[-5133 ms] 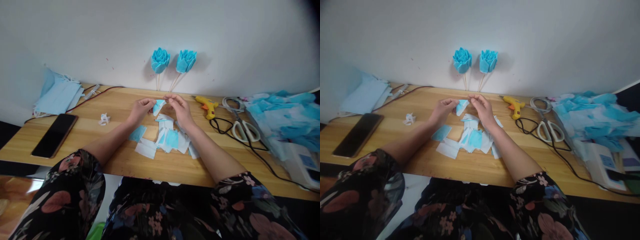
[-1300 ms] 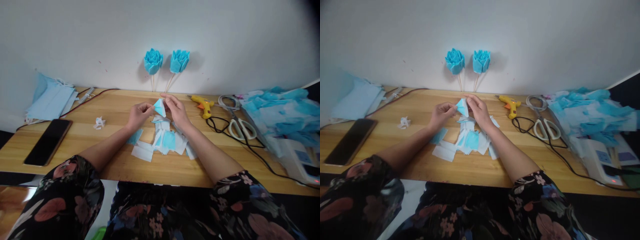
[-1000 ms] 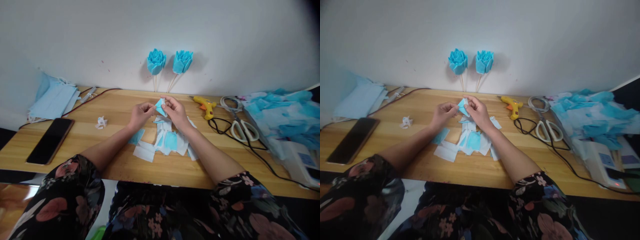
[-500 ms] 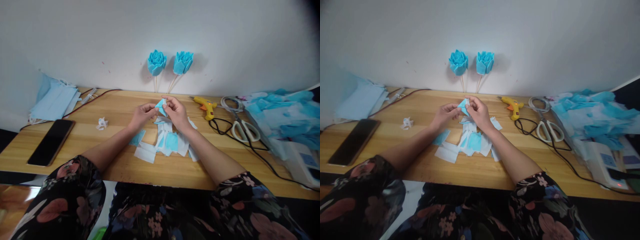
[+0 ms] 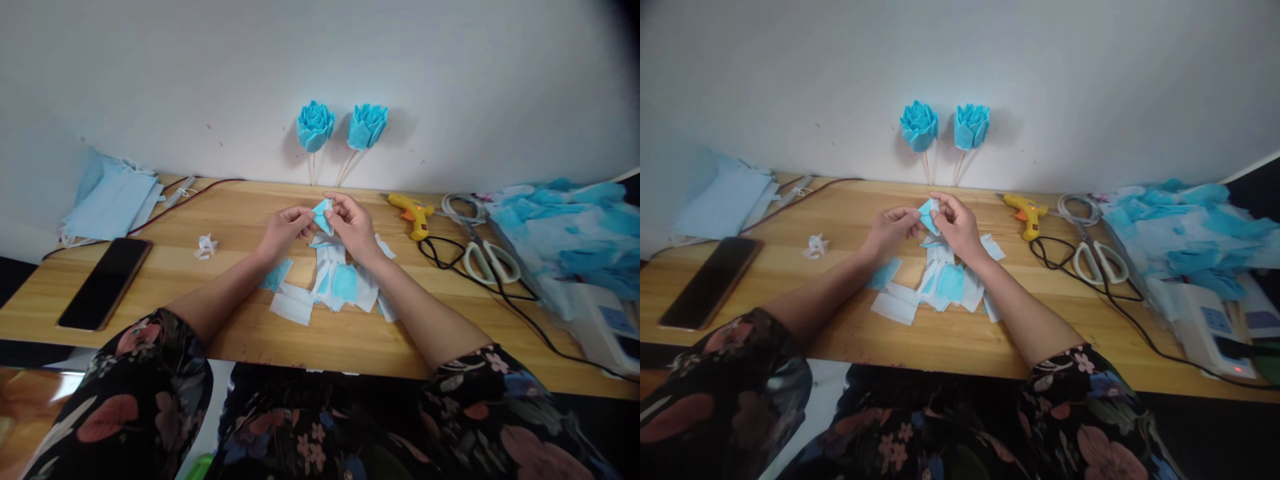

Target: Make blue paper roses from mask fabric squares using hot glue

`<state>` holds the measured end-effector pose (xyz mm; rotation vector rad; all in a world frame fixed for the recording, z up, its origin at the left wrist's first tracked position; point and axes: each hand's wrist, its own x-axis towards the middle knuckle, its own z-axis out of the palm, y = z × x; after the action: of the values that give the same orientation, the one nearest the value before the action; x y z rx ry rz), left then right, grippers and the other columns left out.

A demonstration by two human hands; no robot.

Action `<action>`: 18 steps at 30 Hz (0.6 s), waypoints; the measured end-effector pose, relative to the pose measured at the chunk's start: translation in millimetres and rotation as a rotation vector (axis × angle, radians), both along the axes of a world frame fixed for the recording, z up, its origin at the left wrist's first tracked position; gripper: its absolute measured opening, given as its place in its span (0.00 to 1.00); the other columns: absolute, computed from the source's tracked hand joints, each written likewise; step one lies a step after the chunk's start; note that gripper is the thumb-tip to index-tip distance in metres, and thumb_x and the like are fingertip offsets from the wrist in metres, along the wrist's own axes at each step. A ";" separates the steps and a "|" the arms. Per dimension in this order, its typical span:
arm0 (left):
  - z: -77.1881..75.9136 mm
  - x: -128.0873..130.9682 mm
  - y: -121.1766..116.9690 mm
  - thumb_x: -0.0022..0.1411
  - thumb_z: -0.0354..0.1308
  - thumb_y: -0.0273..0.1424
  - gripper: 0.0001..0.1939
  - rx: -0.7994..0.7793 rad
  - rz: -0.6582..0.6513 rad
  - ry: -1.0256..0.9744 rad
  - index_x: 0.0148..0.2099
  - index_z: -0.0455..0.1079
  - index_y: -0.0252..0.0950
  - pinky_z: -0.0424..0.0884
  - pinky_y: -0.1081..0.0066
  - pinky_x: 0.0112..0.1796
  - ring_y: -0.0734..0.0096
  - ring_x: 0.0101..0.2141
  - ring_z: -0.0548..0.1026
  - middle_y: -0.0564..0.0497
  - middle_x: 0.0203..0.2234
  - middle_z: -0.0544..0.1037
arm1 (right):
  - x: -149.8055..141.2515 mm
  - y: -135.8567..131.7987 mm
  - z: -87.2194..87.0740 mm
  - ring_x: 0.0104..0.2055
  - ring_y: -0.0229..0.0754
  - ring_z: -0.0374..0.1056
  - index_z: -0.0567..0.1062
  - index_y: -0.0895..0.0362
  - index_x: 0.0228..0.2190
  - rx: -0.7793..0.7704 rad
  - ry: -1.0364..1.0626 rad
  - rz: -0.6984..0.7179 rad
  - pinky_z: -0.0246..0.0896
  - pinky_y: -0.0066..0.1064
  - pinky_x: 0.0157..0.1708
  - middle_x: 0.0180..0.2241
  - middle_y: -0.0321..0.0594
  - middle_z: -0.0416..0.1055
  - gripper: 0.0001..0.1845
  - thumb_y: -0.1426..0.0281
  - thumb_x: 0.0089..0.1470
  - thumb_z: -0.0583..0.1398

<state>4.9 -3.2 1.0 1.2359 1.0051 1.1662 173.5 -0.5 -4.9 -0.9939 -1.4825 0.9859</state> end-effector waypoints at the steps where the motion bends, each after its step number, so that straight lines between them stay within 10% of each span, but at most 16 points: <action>1: -1.2 -0.1 0.7 0.55 0.67 0.43 0.16 -0.002 -0.002 -0.008 0.29 0.74 0.34 0.65 0.75 0.26 0.79 0.21 0.68 0.51 0.23 0.78 | 0.1 0.4 -0.8 0.25 0.34 0.57 0.73 0.52 0.50 0.005 0.002 0.004 0.55 0.30 0.28 0.25 0.29 0.63 0.19 0.63 0.57 0.61; 18: -6.6 -2.7 4.1 0.56 0.68 0.42 0.16 -0.036 0.001 -0.074 0.29 0.72 0.35 0.64 0.75 0.25 0.79 0.22 0.69 0.52 0.22 0.76 | 1.7 -0.7 3.1 0.28 0.37 0.64 0.74 0.51 0.49 -0.006 0.000 -0.023 0.65 0.33 0.32 0.27 0.32 0.68 0.16 0.62 0.59 0.60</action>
<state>2.2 0.9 -5.6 1.1555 0.9677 1.1810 175.2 -1.2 -1.8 -1.0131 -1.4656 0.9740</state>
